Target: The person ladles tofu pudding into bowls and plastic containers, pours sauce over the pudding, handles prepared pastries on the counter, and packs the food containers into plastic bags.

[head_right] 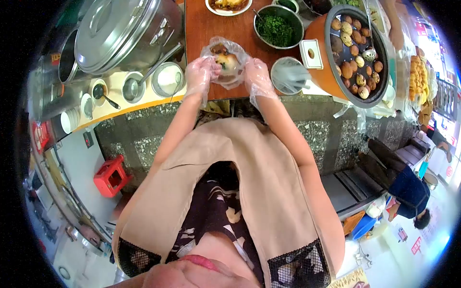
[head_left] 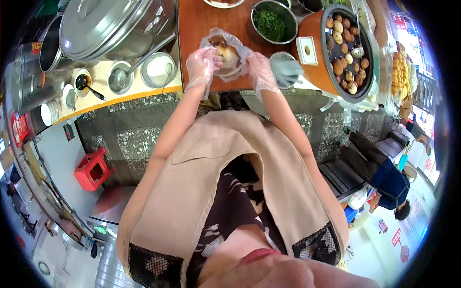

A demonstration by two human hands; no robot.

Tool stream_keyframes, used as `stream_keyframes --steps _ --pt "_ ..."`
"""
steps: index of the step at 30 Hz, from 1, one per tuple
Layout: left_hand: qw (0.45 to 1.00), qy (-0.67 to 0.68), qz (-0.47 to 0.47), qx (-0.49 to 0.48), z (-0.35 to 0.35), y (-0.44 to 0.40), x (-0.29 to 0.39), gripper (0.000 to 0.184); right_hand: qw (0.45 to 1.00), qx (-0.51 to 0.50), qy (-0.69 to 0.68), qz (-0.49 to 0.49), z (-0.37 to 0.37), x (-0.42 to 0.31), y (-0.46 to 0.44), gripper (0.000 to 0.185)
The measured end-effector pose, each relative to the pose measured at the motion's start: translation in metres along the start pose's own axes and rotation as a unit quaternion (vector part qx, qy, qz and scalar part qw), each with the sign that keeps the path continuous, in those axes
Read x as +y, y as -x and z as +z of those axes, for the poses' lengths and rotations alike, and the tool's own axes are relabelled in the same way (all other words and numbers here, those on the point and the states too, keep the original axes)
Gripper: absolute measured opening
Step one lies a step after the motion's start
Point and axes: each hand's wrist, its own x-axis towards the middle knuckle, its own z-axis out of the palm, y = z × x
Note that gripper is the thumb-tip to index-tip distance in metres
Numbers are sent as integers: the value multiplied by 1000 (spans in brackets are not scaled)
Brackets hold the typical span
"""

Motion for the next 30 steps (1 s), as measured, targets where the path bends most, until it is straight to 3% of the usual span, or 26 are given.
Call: stream_keyframes --steps 2,3,4,5,6,8,10,12,13,14,16,17,18,20,22,24,26,27,28,29,30 --pt "982 -170 62 -50 8 3 -5 20 999 14 -27 25 2 -8 4 24" --pt "940 -291 166 -63 13 4 -14 19 998 21 -56 33 4 -10 1 23" --pt "851 -398 336 -69 18 3 -14 18 995 27 -85 39 7 -12 -3 21" --pt "828 -455 303 -124 21 4 -15 18 998 51 9 36 8 -15 -7 24" --pt "800 -508 266 -178 23 5 -16 18 998 49 8 35 9 -19 -11 24" --pt "792 -495 301 -192 20 -7 -26 18 986 66 108 105 9 -25 -18 30" --pt "785 -481 330 -211 21 -20 -34 18 993 40 52 103 10 -24 -29 31" --pt "809 -465 319 -168 30 -30 -35 17 987 42 22 157 19 -51 -24 30" --pt "766 -545 288 -184 32 -38 -35 13 985 35 93 144 19 -63 -13 29" --pt "765 -544 292 -182 29 -34 -26 13 985 35 94 139 16 -66 -8 29" --pt "898 -314 280 -130 17 -12 -11 11 975 -53 216 -28 4 -67 -6 29" --pt "938 -229 250 -72 17 1 4 13 990 -57 125 -29 7 -54 -15 31" --pt "923 -265 277 16 12 6 11 12 990 -56 125 -25 3 -43 -21 31" --pt "945 -226 234 25 9 4 15 13 988 -47 144 -22 18 -58 -11 34" --pt "918 -305 249 44 24 9 27 14 953 -112 281 -8 28 -86 0 47" --pt "854 -403 329 6 39 7 28 11 972 -132 188 43 35 -65 -16 50" --pt "802 -456 387 16 47 19 29 9 979 -184 -34 80 45 -77 2 50" --pt "786 -454 419 16 41 30 31 10 975 -219 33 13 37 -77 -2 47" --pt "769 -451 452 17 33 44 38 10 977 -193 64 63 36 -89 2 44" --pt "787 -472 388 -85 17 62 50 17 975 -168 93 113 35 -101 5 41" --pt "788 -471 387 -83 4 66 43 17 974 -169 95 114 38 -101 4 41"
